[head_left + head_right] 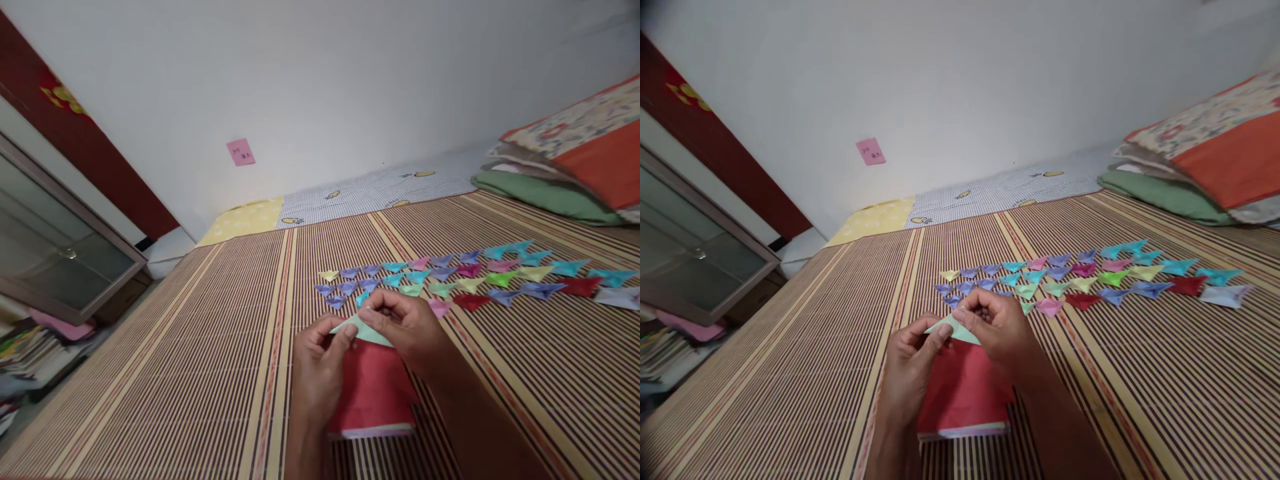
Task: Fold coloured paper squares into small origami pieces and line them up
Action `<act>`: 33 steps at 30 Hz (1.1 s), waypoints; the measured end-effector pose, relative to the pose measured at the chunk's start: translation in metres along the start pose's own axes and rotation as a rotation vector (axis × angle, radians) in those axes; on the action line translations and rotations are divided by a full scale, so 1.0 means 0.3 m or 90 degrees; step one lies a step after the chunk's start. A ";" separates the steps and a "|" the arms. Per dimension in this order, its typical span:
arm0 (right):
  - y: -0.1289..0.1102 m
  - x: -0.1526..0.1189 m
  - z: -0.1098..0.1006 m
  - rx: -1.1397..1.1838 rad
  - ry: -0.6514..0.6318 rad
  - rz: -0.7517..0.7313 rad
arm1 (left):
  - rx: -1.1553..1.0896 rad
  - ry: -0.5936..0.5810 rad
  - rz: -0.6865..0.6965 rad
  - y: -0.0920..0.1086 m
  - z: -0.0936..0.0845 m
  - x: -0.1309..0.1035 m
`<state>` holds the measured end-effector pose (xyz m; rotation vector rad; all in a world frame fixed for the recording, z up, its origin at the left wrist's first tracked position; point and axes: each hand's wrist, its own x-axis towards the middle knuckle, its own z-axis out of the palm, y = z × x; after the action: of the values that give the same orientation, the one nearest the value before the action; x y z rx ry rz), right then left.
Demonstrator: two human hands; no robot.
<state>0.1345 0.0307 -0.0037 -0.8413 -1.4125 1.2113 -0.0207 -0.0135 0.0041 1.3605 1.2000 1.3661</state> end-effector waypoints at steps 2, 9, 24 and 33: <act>0.000 0.000 -0.006 0.013 -0.008 0.011 | 0.010 -0.021 0.013 0.003 -0.007 0.000; -0.024 -0.009 0.013 0.086 0.052 0.046 | -0.153 0.005 -0.090 -0.010 0.004 0.012; 0.003 0.005 0.017 0.086 0.024 0.053 | -0.181 0.005 -0.081 -0.026 0.015 0.003; 0.025 0.013 0.024 0.062 0.015 0.064 | -0.219 0.044 -0.074 -0.027 0.018 0.012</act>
<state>0.1258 0.0346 -0.0094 -0.8643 -1.2941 1.3307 -0.0160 -0.0082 -0.0035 0.9953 1.0149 1.4668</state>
